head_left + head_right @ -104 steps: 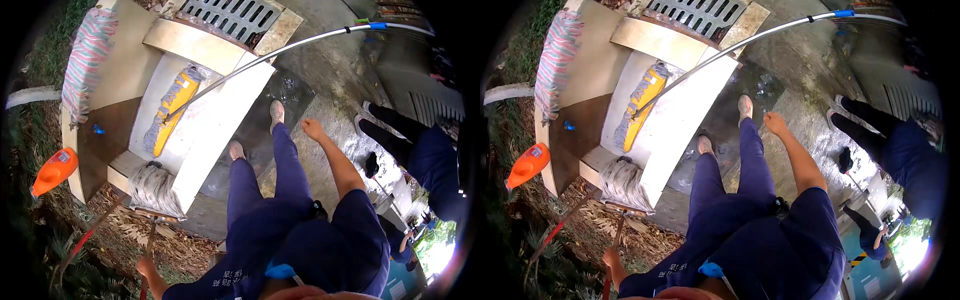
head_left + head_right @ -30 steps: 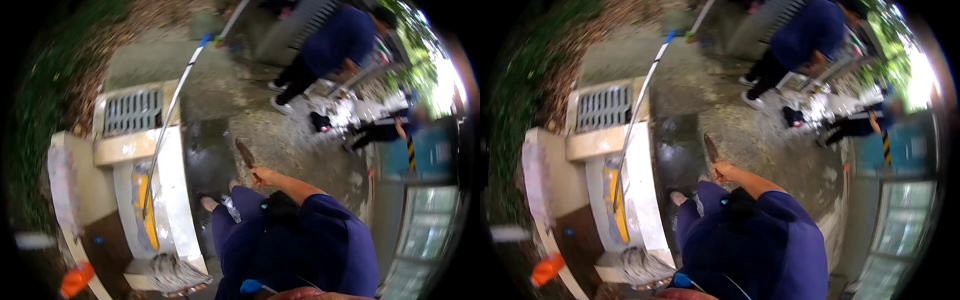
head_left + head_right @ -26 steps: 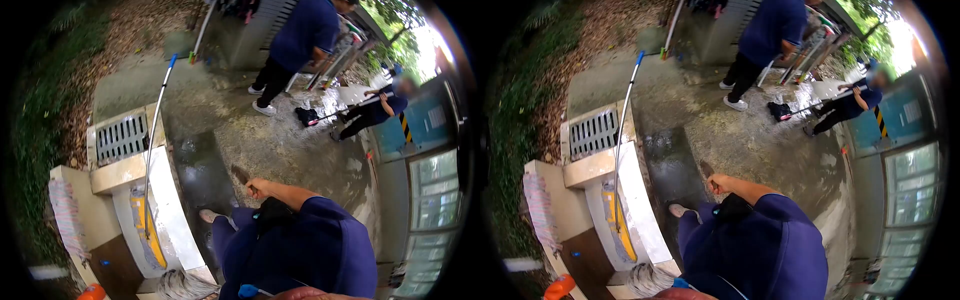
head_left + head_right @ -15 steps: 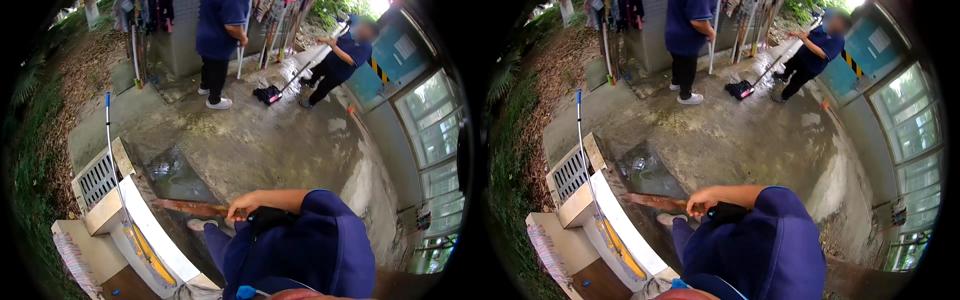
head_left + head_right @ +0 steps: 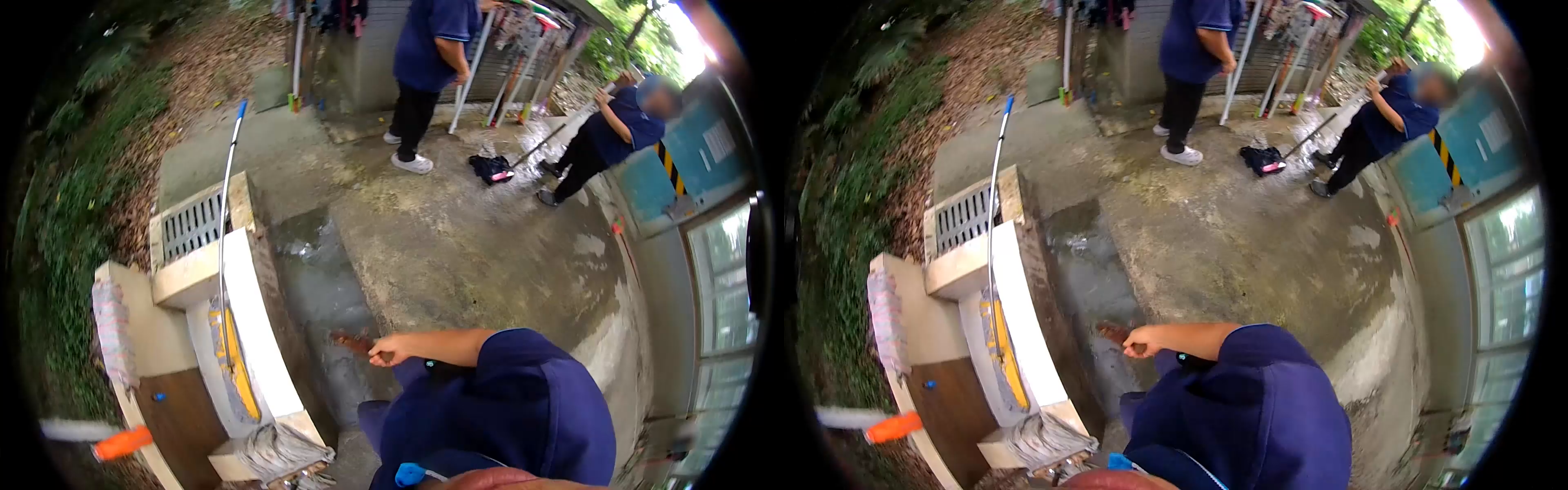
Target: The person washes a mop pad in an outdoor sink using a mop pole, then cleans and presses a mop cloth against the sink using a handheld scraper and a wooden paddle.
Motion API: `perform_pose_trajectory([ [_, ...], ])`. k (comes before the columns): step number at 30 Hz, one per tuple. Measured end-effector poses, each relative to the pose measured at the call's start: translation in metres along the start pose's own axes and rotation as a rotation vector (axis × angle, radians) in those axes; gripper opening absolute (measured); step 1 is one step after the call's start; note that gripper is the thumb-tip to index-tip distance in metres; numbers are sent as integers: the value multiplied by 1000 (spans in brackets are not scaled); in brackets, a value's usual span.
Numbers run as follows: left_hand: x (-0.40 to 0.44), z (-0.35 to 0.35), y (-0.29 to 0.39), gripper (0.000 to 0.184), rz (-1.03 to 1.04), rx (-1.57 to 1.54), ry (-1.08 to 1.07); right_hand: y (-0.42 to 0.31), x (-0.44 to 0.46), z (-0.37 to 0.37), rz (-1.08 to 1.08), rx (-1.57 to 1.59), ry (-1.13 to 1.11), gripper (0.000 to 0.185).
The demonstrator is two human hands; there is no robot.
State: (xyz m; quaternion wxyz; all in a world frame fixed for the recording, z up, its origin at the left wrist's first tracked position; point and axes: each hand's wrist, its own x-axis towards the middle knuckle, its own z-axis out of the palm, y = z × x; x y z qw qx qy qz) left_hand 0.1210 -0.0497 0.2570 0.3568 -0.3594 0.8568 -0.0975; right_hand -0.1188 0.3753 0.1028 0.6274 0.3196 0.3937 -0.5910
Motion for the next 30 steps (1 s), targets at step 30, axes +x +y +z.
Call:
perform_pose_trajectory([
  [30, -211, 420, -149, 42, -304, -724, -126, 216, 1, 144, 164, -1134, 290, 22],
])
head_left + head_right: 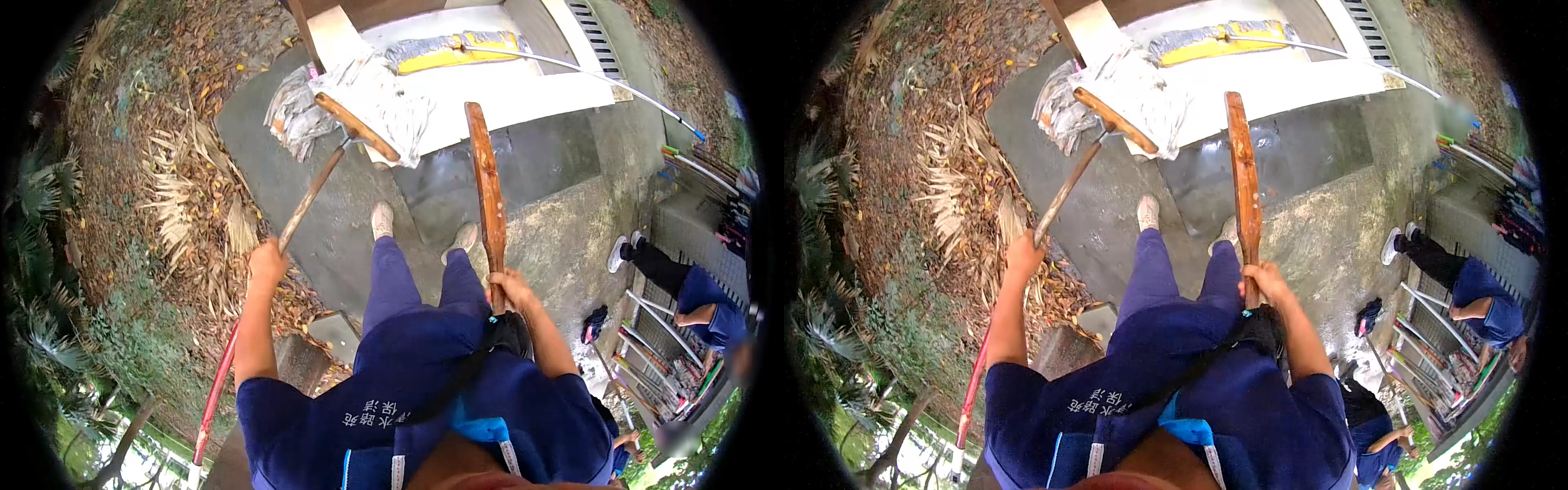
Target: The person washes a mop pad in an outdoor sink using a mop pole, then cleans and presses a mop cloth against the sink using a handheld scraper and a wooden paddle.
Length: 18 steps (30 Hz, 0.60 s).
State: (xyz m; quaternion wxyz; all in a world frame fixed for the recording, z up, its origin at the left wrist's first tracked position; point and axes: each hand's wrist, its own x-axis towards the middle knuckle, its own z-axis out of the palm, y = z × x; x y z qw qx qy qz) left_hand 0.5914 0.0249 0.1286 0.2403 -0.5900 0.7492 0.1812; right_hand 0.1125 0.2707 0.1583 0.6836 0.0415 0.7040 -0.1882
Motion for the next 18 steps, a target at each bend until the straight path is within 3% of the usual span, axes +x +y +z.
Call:
perform_pose_trajectory([
  [1, 9, 10, 6, 42, 64, 23, -23, 6, 12, -9, 17, -2, -1, 22],
  [3, 23, 0, 43, 43, -55, 46, -119, 21, 37, -23, 28, 119, -4, 20],
  [6, 27, 1, 69, 37, -127, -207, -91, 27, 50, -35, 33, 136, 51, 22],
  [9, 14, -14, 90, 35, 2, -319, -97, 25, 45, -43, 55, 99, 144, 21],
  [14, -46, -111, 125, 28, 69, -155, -69, 21, 35, -58, -126, -16, 203, 13],
  [18, -98, -132, 124, 23, 136, -158, -50, -1, 18, -72, -292, -28, 288, 8],
])
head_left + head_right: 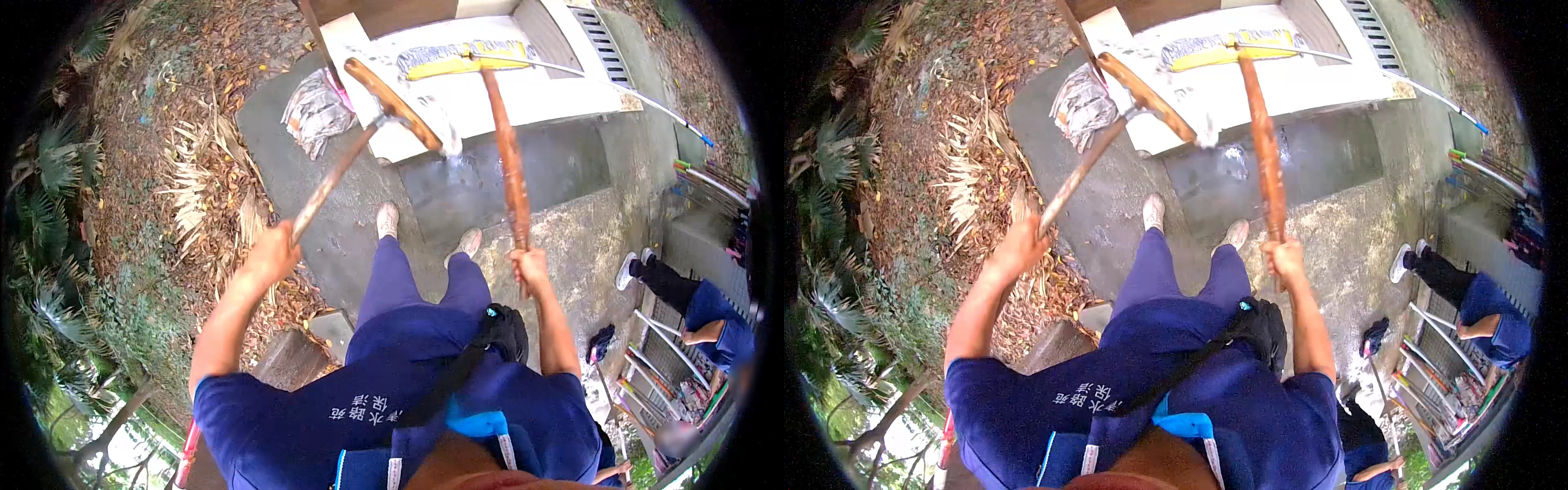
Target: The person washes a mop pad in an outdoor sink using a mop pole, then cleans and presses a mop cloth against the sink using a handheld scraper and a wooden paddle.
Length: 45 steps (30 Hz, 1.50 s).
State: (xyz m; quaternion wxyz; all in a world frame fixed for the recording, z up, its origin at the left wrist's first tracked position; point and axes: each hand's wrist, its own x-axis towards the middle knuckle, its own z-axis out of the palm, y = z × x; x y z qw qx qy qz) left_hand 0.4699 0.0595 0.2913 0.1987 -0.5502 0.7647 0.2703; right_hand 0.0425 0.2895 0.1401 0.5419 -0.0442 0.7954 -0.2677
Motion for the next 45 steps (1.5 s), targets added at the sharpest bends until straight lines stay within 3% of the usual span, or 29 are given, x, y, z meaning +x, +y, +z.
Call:
perform_pose_trajectory([
  [3, -14, 5, -21, 23, 4, 80, -13, -67, -16, -27, -418, -40, 97, 13],
  [6, 14, 44, -85, 25, -6, 178, -10, -163, -32, -27, -765, 214, 218, 14],
  [9, 70, 81, -129, 27, -55, 160, -30, -255, -37, 8, -1166, 497, 86, 12],
  [11, 87, 74, -127, 25, -163, 148, -146, -295, -17, 45, -1327, 601, -24, 12],
  [12, 89, 71, -135, 25, -158, 104, -127, -299, -2, 73, -1343, 632, 8, 20],
  [13, 92, 67, -141, 24, -147, 66, -95, -284, 32, 96, -1414, 355, 151, 17],
  [14, 99, 65, -142, 24, -155, 56, -71, -222, 87, 126, -1264, 272, 211, 12],
  [16, 103, 68, -143, 25, -146, 21, -140, -101, 194, 184, -960, 76, 285, 27],
  [17, 107, 72, -144, 25, -153, 22, -132, -8, 243, 176, -915, -269, 115, 30],
  [18, 106, 73, -143, 25, -162, 37, -123, 57, 267, 166, -658, -683, 128, 27],
  [19, 101, 70, -143, 25, -175, 55, -110, 86, 272, 156, -432, -674, 55, 29],
  [24, 100, 81, -144, 23, -217, 76, -69, -29, 178, 101, -394, -394, -7, 16],
  [27, 99, 91, -162, 23, -170, 42, -94, -149, 111, 90, -706, -77, 91, 14],
  [31, 103, 89, -161, 22, -151, 74, -94, -280, 63, 137, -1107, 494, -146, 24],
  [33, 105, 91, -160, 23, -139, -30, -62, -268, 88, 172, -1246, 370, -47, 23],
  [35, 109, 94, -169, 24, -158, 31, -65, -127, 188, 190, -1074, 62, 59, 10],
  [36, 106, 98, -171, 24, -164, 72, -86, -57, 236, 200, -992, -100, 95, 16],
  [37, 104, 103, -172, 24, -167, 77, -94, 27, 272, 176, -690, -716, 111, 23],
  [38, 104, 107, -173, 25, -153, 50, -75, 52, 264, 161, -464, -949, -17, 24],
  [40, 101, 99, -171, 25, -129, 80, -76, 37, 221, 142, -424, -673, -46, 19],
  [43, 102, 112, -179, 23, -196, 50, -90, -51, 153, 109, -363, -448, -134, 15],
  [45, 100, 117, -185, 20, -182, 15, -39, -123, 112, 101, -584, -333, -52, 11],
])
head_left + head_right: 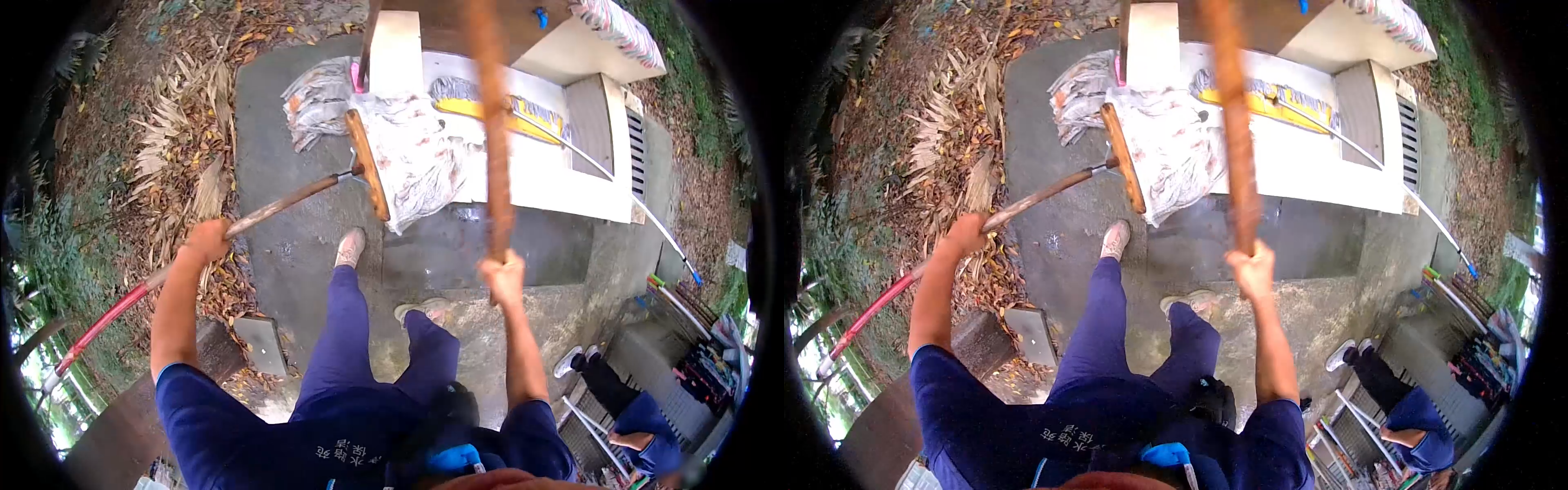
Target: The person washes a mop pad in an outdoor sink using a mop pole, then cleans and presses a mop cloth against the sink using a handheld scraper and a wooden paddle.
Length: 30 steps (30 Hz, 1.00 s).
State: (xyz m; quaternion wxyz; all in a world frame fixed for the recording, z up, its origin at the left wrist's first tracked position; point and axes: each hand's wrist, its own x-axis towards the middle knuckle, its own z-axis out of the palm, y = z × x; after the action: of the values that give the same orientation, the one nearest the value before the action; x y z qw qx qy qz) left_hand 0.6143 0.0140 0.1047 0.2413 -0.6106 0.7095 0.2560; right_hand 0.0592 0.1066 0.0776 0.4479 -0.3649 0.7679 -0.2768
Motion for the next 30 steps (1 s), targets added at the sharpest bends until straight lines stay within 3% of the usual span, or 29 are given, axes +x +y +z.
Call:
perform_pose_trajectory([
  [3, -1, 5, -3, 23, 3, 25, 16, -97, 22, -13, -248, 479, 25, 9],
  [4, 2, 2, -4, 23, 3, 30, 18, -129, 29, 1, -385, 714, 28, 12],
  [6, 4, 2, -1, 24, 20, 38, -55, -150, 55, 40, -547, 861, 110, 16],
  [7, 4, 5, 0, 25, 9, 33, -5, -131, 67, 62, -675, 686, 78, 17],
  [8, 7, 3, 1, 25, 5, 50, -8, -70, 78, 94, -403, 642, 87, 12],
  [9, 6, -1, 4, 23, 7, 28, -27, -5, 83, 124, -507, 334, 311, 10],
  [11, 6, 4, 1, 21, -1, 38, -55, 176, 65, 130, -184, -523, 20, 19],
  [12, 7, 12, -3, 21, 6, 40, -51, 194, 44, 119, 56, -643, -102, 23],
  [16, -3, 7, 10, 21, 85, -65, -30, 107, 0, 52, 103, -310, -178, 21],
  [17, -3, 9, 11, 24, 49, 26, -60, 79, -3, 38, 95, -207, -188, 19],
  [19, 4, 24, -5, 37, 32, 150, -68, 16, 0, 10, -53, 48, -43, 16],
  [20, 2, 23, -1, 43, 12, 165, -60, -32, 5, -1, -7, 45, 34, 15],
  [21, 2, 20, 3, 41, 14, 138, -77, -56, 18, -6, -163, -25, 112, 13],
  [24, 12, 25, 5, 35, 76, 72, -69, -104, 64, 25, -269, 420, 273, 16],
  [25, 15, 21, 17, 32, 63, 74, -82, -112, 73, 43, -284, 623, 235, 16],
  [26, 18, 18, 26, 29, 42, 78, -84, -87, 87, 65, -261, 559, 253, 17],
  [27, 23, 30, 14, 26, 121, 54, -29, -12, 112, 106, -341, 484, 390, 16],
  [28, 27, 44, -1, 23, 202, 30, 20, 32, 98, 120, -430, 151, 389, 15],
  [29, 28, 53, -10, 26, 176, 7, 18, 94, 76, 131, -230, 27, 280, 18],
  [30, 26, 58, -14, 29, 154, -20, 12, 151, 50, 130, 110, -342, 33, 27],
])
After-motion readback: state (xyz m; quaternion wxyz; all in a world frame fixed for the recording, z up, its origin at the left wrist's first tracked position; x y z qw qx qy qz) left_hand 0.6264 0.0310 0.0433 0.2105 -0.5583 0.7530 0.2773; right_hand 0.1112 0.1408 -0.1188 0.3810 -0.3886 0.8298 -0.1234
